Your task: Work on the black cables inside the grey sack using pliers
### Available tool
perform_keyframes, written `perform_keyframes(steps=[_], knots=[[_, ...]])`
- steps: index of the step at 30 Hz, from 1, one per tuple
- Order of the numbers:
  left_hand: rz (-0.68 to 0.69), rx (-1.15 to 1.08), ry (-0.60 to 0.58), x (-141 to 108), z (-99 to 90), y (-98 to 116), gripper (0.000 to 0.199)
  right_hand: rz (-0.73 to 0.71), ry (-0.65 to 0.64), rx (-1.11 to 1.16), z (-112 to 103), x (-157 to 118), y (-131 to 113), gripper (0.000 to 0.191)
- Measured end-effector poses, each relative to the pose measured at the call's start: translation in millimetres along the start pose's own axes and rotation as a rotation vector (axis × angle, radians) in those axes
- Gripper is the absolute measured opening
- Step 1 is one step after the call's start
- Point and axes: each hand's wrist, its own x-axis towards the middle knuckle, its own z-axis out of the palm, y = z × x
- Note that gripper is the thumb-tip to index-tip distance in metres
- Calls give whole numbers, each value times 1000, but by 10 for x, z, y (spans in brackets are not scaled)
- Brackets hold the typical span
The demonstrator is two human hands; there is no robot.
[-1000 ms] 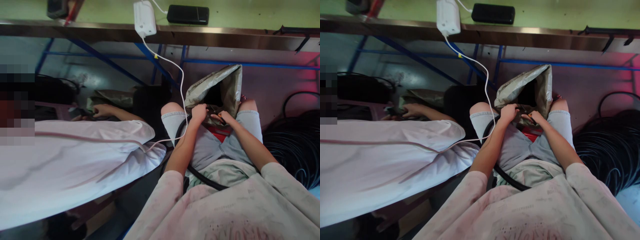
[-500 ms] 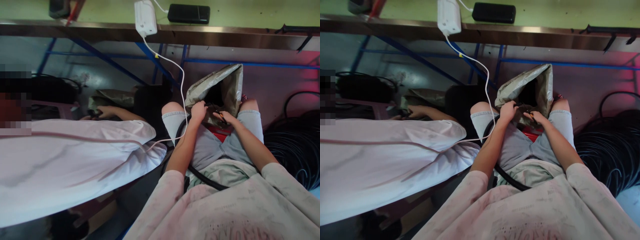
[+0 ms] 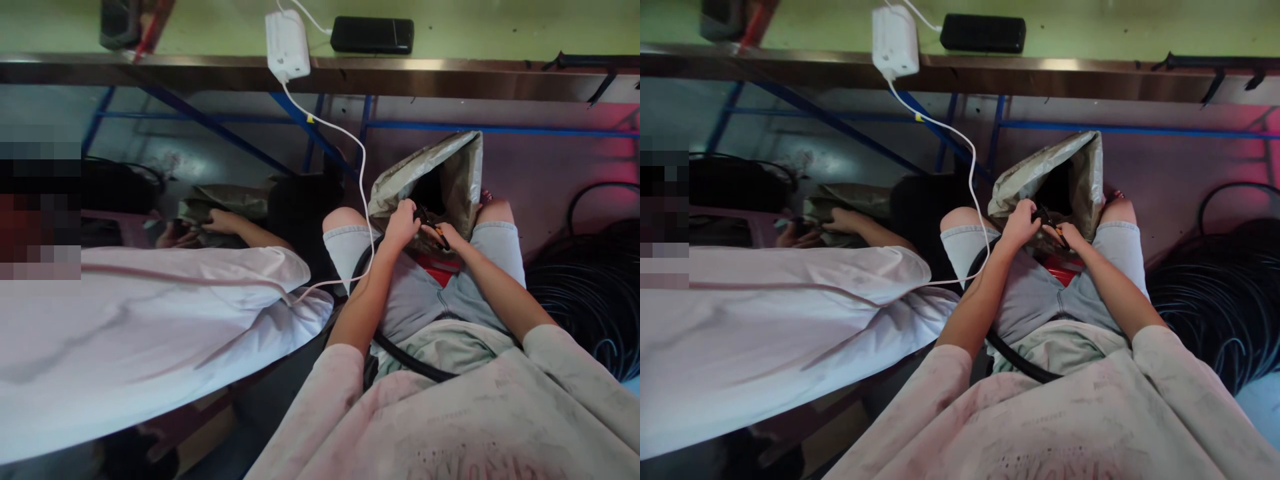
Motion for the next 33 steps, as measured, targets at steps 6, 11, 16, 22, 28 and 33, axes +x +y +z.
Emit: perform_keyframes(steps=[6, 11, 16, 22, 28, 33], knots=[[-24, 295, -46, -74, 12, 55, 43, 45, 96, 107, 34, 71, -6, 61], [-19, 366, -85, -80, 69, 33, 46, 41, 153, 81, 67, 174, 89, 64], [-62, 327, -82, -8, 87, 74, 37, 60, 131, 86, -4, 155, 63, 73], [-100, 271, -96, -87, 37, -10, 35, -37, 118, -131, -186, 60, 77, 64], [-56, 243, -135, -141, 42, -3, 35, -28, 89, -132, -277, 29, 110, 63], [-90, 202, -113, -104, 58, 34, 34, -44, 154, -88, -290, 47, 108, 63]])
